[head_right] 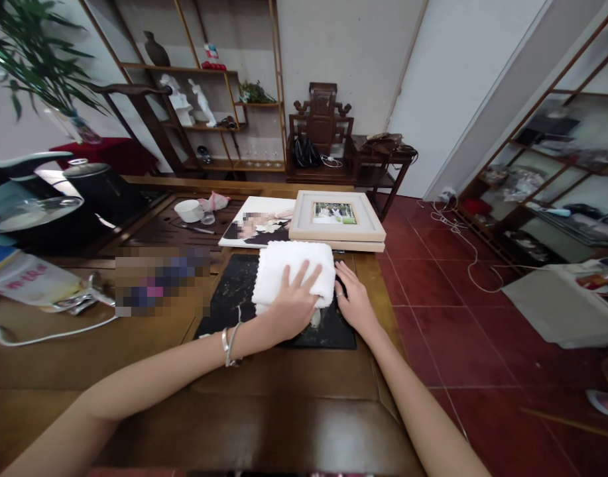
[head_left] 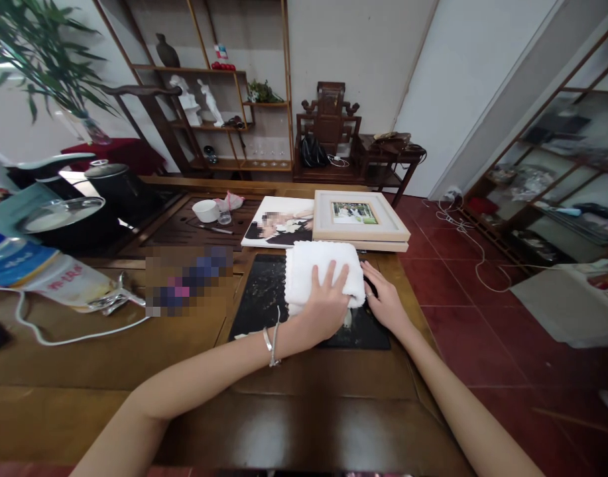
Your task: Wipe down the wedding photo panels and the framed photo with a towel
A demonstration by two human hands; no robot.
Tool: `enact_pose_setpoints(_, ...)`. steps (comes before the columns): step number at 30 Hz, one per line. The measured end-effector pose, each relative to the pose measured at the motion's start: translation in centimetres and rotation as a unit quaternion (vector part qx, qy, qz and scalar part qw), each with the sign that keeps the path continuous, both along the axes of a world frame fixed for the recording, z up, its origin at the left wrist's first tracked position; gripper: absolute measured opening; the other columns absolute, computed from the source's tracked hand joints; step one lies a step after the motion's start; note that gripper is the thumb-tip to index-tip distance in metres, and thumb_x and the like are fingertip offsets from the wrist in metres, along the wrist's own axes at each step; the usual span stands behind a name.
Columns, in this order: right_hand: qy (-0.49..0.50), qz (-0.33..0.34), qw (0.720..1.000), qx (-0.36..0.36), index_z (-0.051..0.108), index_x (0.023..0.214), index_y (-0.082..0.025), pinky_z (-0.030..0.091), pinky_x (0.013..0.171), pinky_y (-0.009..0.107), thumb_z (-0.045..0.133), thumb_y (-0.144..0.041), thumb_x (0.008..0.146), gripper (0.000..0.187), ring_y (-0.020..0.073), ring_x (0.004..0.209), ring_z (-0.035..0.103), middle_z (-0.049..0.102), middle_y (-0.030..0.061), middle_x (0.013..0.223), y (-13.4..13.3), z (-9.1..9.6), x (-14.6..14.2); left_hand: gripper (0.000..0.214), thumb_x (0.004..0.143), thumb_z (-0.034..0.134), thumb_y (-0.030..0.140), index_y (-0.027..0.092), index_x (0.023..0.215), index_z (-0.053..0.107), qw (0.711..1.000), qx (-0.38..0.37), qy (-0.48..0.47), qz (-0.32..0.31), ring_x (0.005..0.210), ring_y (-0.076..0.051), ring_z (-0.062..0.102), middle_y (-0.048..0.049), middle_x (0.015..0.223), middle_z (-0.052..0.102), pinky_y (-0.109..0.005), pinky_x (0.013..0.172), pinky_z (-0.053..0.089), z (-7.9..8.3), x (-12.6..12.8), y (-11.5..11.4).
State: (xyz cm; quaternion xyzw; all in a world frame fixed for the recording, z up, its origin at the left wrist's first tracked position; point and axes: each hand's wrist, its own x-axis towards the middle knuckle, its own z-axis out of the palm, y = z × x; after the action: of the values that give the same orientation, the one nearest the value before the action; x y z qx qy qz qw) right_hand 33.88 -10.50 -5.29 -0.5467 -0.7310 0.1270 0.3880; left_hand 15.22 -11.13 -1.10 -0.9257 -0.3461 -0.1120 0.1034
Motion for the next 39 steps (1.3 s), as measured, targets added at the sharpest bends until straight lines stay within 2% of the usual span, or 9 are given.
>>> enact_pose_setpoints(4, 0.001, -0.003, 1.0, -0.003, 0.054, 0.126, -0.019, 0.032, 0.109, 0.048, 0.04, -0.026, 0.09, 0.04, 0.0237, 0.13, 0.04, 0.05, 0.0102, 0.135, -0.1, 0.1, 0.0, 0.028, 0.083, 0.049, 0.022, 0.017, 0.103, 0.068, 1.0, -0.005, -0.003, 0.002, 0.133, -0.043, 0.024, -0.0127, 0.148, 0.029, -0.066, 0.101, 0.022, -0.1, 0.1, 0.0)
enact_pose_setpoints(20, 0.001, 0.002, 1.0, 0.001, 0.053, 0.127, -0.02, 0.032, 0.108, 0.048, 0.041, -0.023, 0.088, 0.04, 0.0239, 0.13, 0.04, 0.05, 0.0091, 0.135, -0.1, 0.1, -0.1, 0.029, 0.082, 0.05, 0.024, 0.018, 0.105, 0.067, 1.0, 0.002, 0.001, 0.004, 0.133, -0.042, 0.025, -0.0111, 0.148, 0.029, -0.067, 0.1, 0.024, 0.0, 0.1, -0.1)
enact_pose_setpoints(26, -0.005, 0.006, 1.0, 0.004, 0.054, 0.126, -0.012, 0.032, 0.108, 0.048, 0.04, -0.024, 0.089, 0.041, 0.0254, 0.13, 0.039, 0.049, 0.0152, 0.134, -0.2, 0.1, -0.1, 0.027, 0.082, 0.05, 0.023, 0.016, 0.102, 0.068, 1.0, 0.01, -0.006, 0.002, 0.132, -0.043, 0.026, -0.0128, 0.147, 0.03, -0.068, 0.099, 0.025, -0.1, 0.1, -0.1)
enact_pose_setpoints(32, -0.01, 0.005, 1.0, 0.012, 0.055, 0.125, -0.018, 0.033, 0.107, 0.049, 0.041, -0.025, 0.089, 0.039, 0.025, 0.129, 0.042, 0.051, 0.0118, 0.133, 0.1, 0.0, 0.0, 0.028, 0.084, 0.047, 0.023, 0.017, 0.102, 0.067, 1.0, 0.023, -0.009, -0.003, 0.132, -0.042, 0.026, -0.0132, 0.147, 0.032, -0.067, 0.098, 0.026, -0.4, 0.1, 0.0)
enact_pose_setpoints(39, -0.01, 0.006, 1.0, 0.02, 0.056, 0.123, -0.016, 0.034, 0.107, 0.048, 0.041, -0.025, 0.088, 0.039, 0.0251, 0.128, 0.042, 0.052, 0.0129, 0.132, 0.2, 0.0, 0.1, 0.03, 0.082, 0.048, 0.023, 0.017, 0.106, 0.066, 1.0, 0.018, -0.007, -0.006, 0.132, -0.044, 0.024, -0.0135, 0.147, 0.032, -0.07, 0.097, 0.025, -0.9, 0.2, 0.3)
